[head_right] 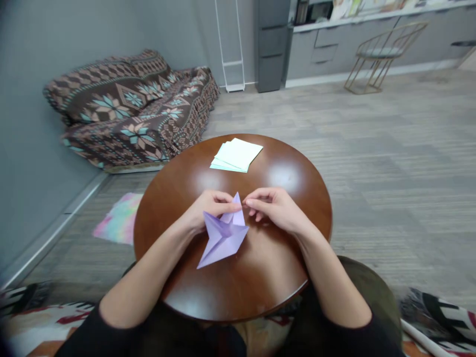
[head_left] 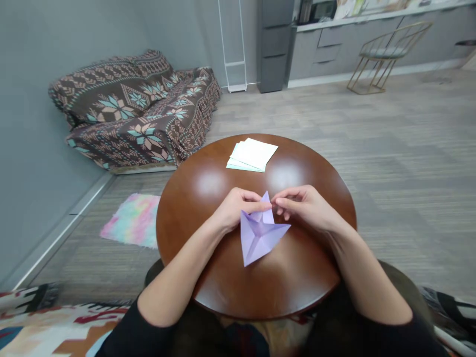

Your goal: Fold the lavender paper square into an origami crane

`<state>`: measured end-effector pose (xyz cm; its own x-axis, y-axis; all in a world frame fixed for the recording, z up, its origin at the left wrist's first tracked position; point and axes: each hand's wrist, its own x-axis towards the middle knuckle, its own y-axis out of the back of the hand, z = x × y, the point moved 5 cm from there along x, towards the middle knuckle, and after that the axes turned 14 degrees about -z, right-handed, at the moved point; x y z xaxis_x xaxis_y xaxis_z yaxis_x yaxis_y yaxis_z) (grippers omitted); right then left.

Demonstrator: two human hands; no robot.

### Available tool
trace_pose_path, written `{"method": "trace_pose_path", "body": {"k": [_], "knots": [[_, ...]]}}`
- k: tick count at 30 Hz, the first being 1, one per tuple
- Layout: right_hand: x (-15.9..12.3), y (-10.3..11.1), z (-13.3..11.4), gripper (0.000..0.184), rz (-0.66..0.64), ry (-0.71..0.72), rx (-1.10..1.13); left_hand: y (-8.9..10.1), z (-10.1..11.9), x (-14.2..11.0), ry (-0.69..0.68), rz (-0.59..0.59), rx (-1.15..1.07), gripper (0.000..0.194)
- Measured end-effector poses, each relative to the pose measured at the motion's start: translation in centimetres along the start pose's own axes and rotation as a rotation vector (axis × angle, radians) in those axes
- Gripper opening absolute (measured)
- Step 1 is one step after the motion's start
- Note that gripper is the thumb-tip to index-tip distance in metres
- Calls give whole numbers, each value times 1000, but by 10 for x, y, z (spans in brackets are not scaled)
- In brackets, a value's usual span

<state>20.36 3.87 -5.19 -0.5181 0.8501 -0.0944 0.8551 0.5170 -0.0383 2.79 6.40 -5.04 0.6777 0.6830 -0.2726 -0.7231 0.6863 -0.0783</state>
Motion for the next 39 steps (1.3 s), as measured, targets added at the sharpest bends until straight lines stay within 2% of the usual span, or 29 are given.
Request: {"method": "trace_pose_path", "body": {"k": [4,10,14,18,23,26,32,39], "knots": [[0,-1,-1,34,-19,59,74,-9,2,-4,67,-123,36,34],[-1,-8,0,33,-65,-8,135,-14,0,-5,81,-190,32,30],[-2,-7,-4,31,-39,-4,94,-10,0,-2,30,-142,84,27],[-2,-5,-6,30,47,13,24,-7,-1,0,-64,-82,103,30],[-2,-4,-5,27,119,12,-22,-5,-2,2,-74,-56,59,29],[-2,-5,-5,30,82,13,-25,-3,1,1,-84,-23,39,28],[0,-13,-5,30,-97,-43,-141,0,1,-1,-125,55,-42,24],[3,-16,0,35,-43,-71,-126,1,2,-2,-136,139,-3,22]]}}
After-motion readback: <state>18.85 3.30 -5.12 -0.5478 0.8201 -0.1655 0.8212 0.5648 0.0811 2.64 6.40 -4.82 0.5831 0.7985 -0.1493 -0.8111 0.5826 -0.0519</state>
